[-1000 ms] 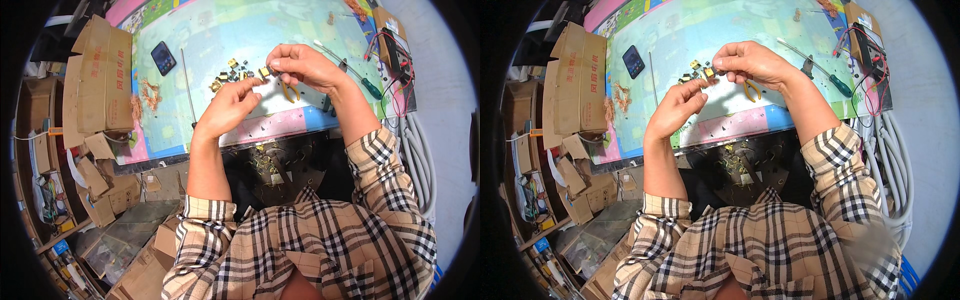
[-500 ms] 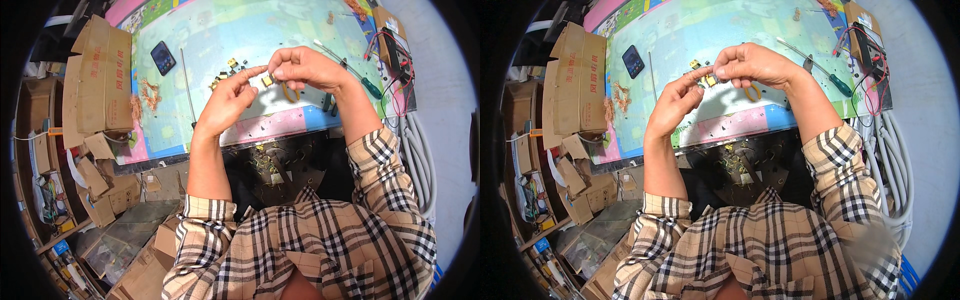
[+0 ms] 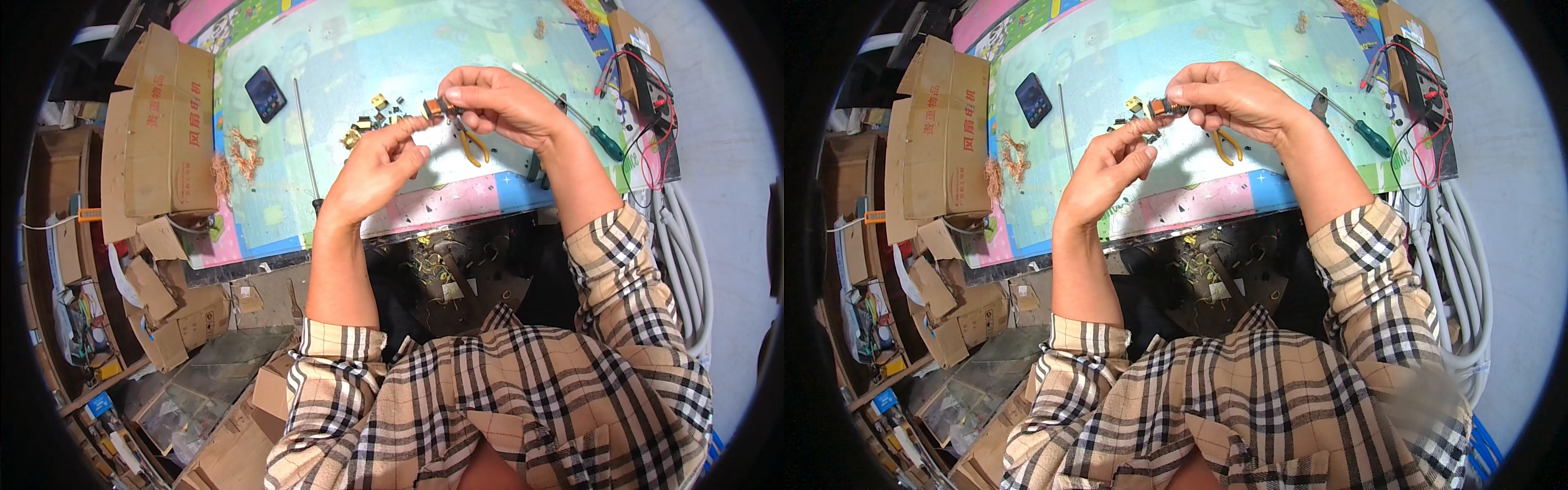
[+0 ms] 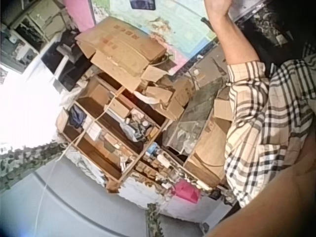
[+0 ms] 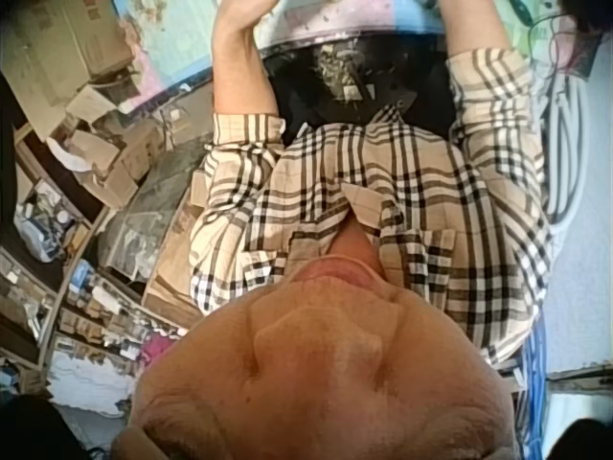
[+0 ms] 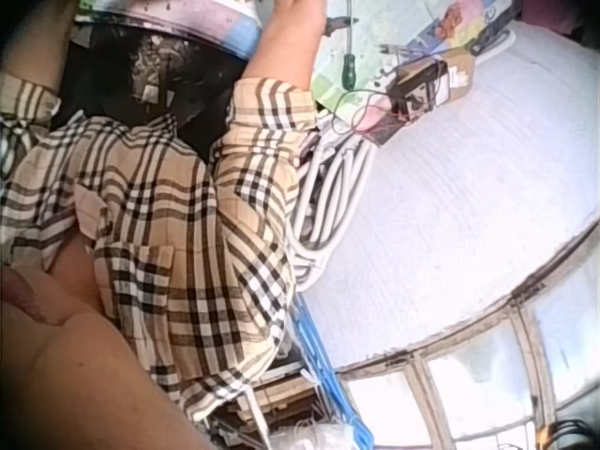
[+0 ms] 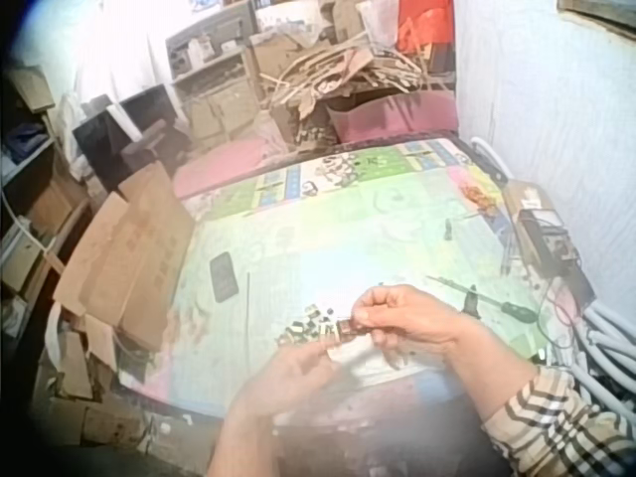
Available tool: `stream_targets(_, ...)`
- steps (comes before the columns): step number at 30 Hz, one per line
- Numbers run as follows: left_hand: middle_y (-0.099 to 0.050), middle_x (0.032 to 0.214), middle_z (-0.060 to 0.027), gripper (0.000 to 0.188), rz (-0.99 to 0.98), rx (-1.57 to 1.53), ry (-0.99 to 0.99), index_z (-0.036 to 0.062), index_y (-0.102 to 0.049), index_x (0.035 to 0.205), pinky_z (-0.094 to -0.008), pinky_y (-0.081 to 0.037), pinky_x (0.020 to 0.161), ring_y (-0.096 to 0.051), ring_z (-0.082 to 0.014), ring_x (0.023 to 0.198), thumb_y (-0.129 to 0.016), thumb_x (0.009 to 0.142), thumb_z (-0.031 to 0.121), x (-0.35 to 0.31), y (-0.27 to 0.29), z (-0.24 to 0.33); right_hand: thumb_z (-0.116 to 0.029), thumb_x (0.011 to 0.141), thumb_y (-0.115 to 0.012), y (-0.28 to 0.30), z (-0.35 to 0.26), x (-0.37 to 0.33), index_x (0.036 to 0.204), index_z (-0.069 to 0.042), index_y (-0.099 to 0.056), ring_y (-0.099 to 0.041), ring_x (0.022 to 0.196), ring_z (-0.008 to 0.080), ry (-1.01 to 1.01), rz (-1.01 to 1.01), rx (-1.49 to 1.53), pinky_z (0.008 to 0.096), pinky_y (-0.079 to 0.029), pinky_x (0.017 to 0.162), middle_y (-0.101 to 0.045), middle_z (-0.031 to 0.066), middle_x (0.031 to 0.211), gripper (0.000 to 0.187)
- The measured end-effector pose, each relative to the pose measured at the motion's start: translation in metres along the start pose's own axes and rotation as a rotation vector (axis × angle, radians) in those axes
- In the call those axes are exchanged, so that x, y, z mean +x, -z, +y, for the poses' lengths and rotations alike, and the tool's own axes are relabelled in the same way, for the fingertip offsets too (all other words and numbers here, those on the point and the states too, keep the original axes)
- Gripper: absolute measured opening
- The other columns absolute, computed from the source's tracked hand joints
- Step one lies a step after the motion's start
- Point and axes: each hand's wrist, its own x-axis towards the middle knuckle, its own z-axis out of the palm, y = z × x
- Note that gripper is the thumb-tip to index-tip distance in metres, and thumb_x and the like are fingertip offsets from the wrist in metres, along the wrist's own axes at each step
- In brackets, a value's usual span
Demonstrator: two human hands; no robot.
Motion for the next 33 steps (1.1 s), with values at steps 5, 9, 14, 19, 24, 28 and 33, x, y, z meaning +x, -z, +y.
stream_targets(5,-0.045,0.070,0.0068,0.046,0.035,-0.069,-0.044,0.0060,-0.055,0.137,-0.0208,-0.031,0.056,-0.038,-0.0042,0.064,-0.061,0.092,0.015,-0.001,0.002,0.006,-0.022,0.090,-0.069,-0.004,-0.005,-0.006,0.101,-0.002,-0.064,-0.055,0.061,0.0028,-0.142,-0.032,-0.162,0.0158,-0.042,0.051,-0.062,-0.0003,0.079,0.023)
stream_targets(9,-0.045,0.069,0.0074,0.047,0.040,-0.066,-0.073,0.0064,-0.057,0.136,-0.0209,-0.030,0.056,-0.037,-0.0037,0.064,-0.063,0.091,0.015,0.000,-0.002,0.000,-0.020,0.092,-0.067,-0.007,-0.001,-0.002,0.102,-0.003,-0.063,-0.053,0.059,0.0032,-0.075,0.062,-0.193,0.0167,-0.040,0.051,-0.061,-0.0003,0.081,0.020)
stream_targets(14,-0.045,0.070,0.0076,0.045,-0.013,-0.064,-0.011,0.0066,-0.059,0.134,-0.0205,-0.033,0.059,-0.040,-0.0045,0.065,-0.064,0.091,0.015,-0.003,0.002,0.008,-0.021,0.091,-0.069,0.004,0.002,0.002,0.102,-0.001,-0.065,-0.058,0.063,0.0045,-0.038,0.057,-0.023,0.0169,-0.045,0.053,-0.064,0.0021,0.081,0.022)
stream_targets(19,-0.047,0.071,0.0071,0.043,0.048,0.001,-0.026,0.0079,-0.060,0.134,-0.0202,-0.034,0.060,-0.042,-0.0048,0.066,-0.064,0.091,0.014,0.001,0.001,-0.006,-0.024,0.090,-0.070,0.006,-0.001,0.000,0.102,-0.003,-0.065,-0.058,0.063,0.0039,0.001,-0.021,-0.068,0.0158,-0.045,0.052,-0.063,0.0006,0.078,0.025)
stream_targets(24,-0.048,0.073,0.0063,0.044,0.078,-0.045,-0.032,0.0070,-0.059,0.134,-0.0205,-0.035,0.061,-0.042,-0.0051,0.068,-0.064,0.091,0.014,0.000,0.000,0.004,-0.026,0.091,-0.070,-0.003,-0.005,-0.005,0.102,-0.003,-0.065,-0.058,0.063,0.0038,-0.119,-0.013,-0.093,0.0147,-0.044,0.050,-0.064,0.0007,0.078,0.026)
stream_targets(28,-0.050,0.075,0.0061,0.042,0.049,-0.044,-0.044,0.0062,-0.061,0.132,-0.0208,-0.034,0.061,-0.042,-0.0057,0.069,-0.064,0.090,0.014,-0.001,0.001,0.005,-0.026,0.092,-0.069,0.004,-0.001,0.000,0.101,-0.003,-0.064,-0.058,0.064,0.0033,-0.102,0.010,-0.080,0.0148,-0.045,0.050,-0.066,0.0024,0.084,0.026)
stream_targets(33,-0.054,0.080,0.0052,0.038,0.013,-0.033,-0.043,0.0060,-0.064,0.128,-0.0213,-0.035,0.062,-0.041,-0.0059,0.070,-0.064,0.091,0.014,-0.002,0.000,0.005,-0.026,0.095,-0.065,0.002,0.001,0.003,0.102,-0.003,-0.063,-0.056,0.060,0.0024,-0.057,0.032,-0.013,0.0148,-0.045,0.049,-0.064,0.0022,0.083,0.024)
